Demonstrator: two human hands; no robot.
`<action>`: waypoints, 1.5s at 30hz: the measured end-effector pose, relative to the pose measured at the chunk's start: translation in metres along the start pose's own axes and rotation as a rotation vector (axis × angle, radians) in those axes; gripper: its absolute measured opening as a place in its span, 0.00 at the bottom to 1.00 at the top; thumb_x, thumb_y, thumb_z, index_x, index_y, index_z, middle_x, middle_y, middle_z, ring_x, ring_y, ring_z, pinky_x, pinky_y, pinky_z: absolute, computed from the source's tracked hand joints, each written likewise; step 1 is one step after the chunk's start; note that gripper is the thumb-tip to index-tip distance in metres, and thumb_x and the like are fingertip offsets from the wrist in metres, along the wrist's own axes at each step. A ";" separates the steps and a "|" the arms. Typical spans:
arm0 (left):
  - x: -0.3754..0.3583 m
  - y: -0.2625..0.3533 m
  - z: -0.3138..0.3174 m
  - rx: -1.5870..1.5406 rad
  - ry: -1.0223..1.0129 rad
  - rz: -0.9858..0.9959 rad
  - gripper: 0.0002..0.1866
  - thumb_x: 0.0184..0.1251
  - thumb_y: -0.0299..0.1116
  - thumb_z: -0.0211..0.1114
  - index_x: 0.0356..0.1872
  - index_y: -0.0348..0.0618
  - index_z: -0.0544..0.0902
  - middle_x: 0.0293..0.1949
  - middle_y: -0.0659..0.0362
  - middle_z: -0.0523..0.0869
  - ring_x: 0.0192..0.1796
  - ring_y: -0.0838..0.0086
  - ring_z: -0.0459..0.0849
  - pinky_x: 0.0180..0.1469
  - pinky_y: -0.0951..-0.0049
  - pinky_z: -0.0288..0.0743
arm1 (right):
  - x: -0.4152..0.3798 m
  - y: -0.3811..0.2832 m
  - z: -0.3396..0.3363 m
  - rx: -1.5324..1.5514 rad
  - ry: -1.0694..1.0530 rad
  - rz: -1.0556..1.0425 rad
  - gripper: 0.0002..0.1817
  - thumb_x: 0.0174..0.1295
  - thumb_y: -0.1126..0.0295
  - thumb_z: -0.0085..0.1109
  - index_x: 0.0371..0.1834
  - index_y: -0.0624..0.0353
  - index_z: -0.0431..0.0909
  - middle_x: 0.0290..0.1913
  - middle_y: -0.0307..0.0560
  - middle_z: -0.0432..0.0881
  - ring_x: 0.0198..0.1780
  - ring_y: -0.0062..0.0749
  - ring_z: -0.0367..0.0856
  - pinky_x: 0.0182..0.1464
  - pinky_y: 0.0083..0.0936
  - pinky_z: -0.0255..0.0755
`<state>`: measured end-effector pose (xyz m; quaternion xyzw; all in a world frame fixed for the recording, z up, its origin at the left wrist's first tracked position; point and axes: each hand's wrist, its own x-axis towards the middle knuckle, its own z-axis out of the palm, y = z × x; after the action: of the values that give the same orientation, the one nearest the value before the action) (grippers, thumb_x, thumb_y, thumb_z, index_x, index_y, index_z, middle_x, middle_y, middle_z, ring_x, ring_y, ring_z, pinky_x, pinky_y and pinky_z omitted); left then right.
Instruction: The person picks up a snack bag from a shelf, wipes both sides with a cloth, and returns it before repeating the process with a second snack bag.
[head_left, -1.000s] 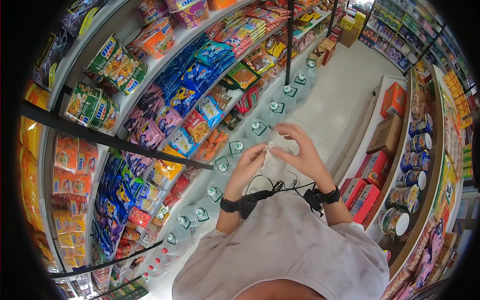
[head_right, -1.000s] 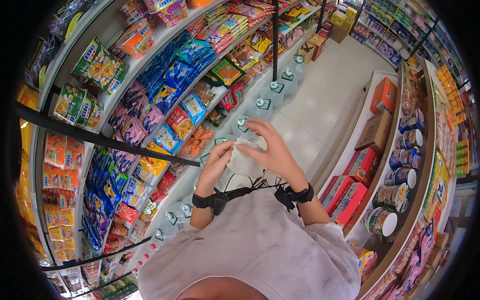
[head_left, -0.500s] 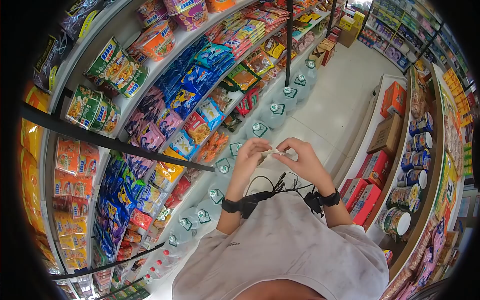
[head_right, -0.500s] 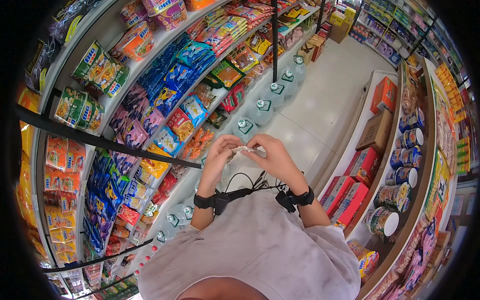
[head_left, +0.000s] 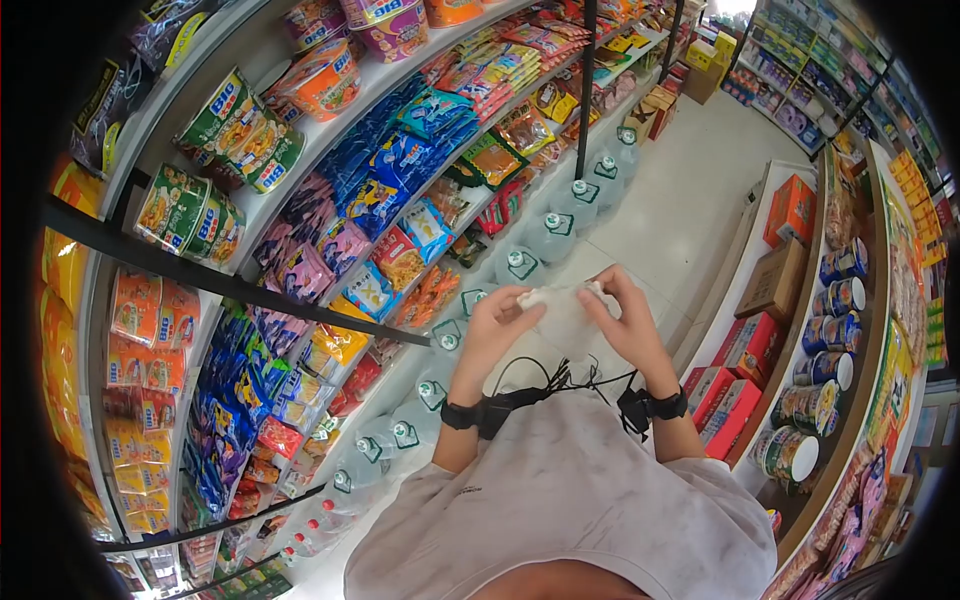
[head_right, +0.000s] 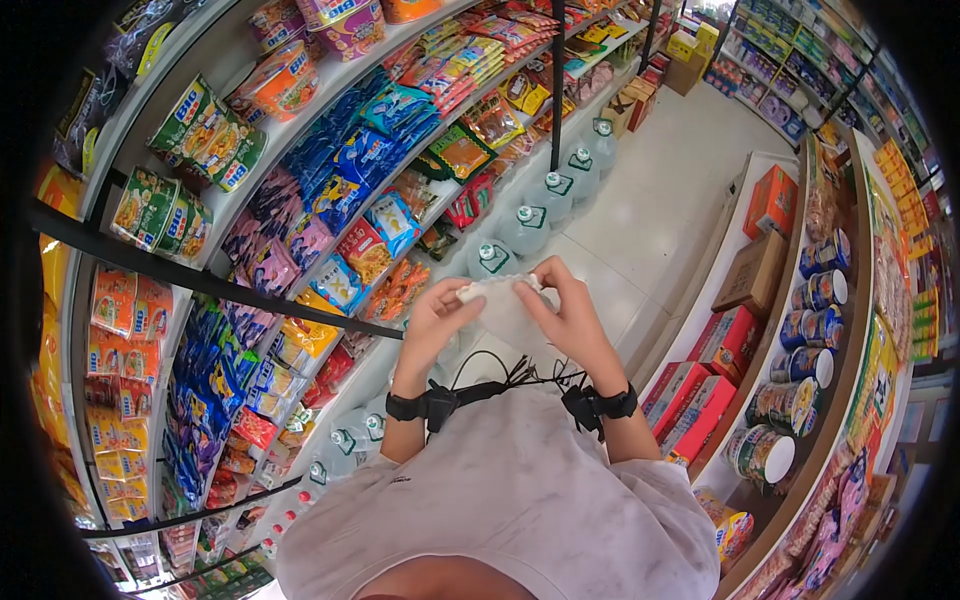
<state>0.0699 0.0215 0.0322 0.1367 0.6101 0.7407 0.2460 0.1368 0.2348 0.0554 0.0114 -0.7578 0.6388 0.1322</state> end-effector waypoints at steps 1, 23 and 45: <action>0.000 -0.001 -0.003 -0.033 0.025 0.026 0.12 0.68 0.24 0.69 0.51 0.35 0.81 0.46 0.58 0.88 0.48 0.78 0.85 0.52 0.77 0.76 | 0.000 0.003 -0.001 0.096 -0.017 0.031 0.13 0.65 0.69 0.69 0.42 0.63 0.76 0.35 0.39 0.82 0.40 0.22 0.79 0.46 0.25 0.74; -0.043 0.000 -0.058 -0.699 0.098 -0.123 0.31 0.80 0.56 0.49 0.66 0.37 0.74 0.63 0.49 0.80 0.65 0.61 0.79 0.68 0.63 0.71 | 0.001 -0.033 0.088 -0.071 -0.221 0.012 0.16 0.76 0.65 0.53 0.57 0.67 0.77 0.48 0.44 0.85 0.48 0.28 0.79 0.54 0.26 0.72; -0.093 0.012 -0.144 -0.281 0.254 0.062 0.26 0.75 0.36 0.64 0.68 0.33 0.72 0.57 0.59 0.83 0.56 0.78 0.81 0.58 0.76 0.74 | 0.046 -0.012 0.206 0.292 -0.361 0.598 0.25 0.70 0.64 0.63 0.65 0.66 0.73 0.54 0.46 0.83 0.51 0.23 0.81 0.55 0.21 0.73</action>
<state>0.0734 -0.1503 0.0216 0.0251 0.5223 0.8372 0.1605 0.0567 0.0391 0.0464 -0.0792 -0.6397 0.7382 -0.1987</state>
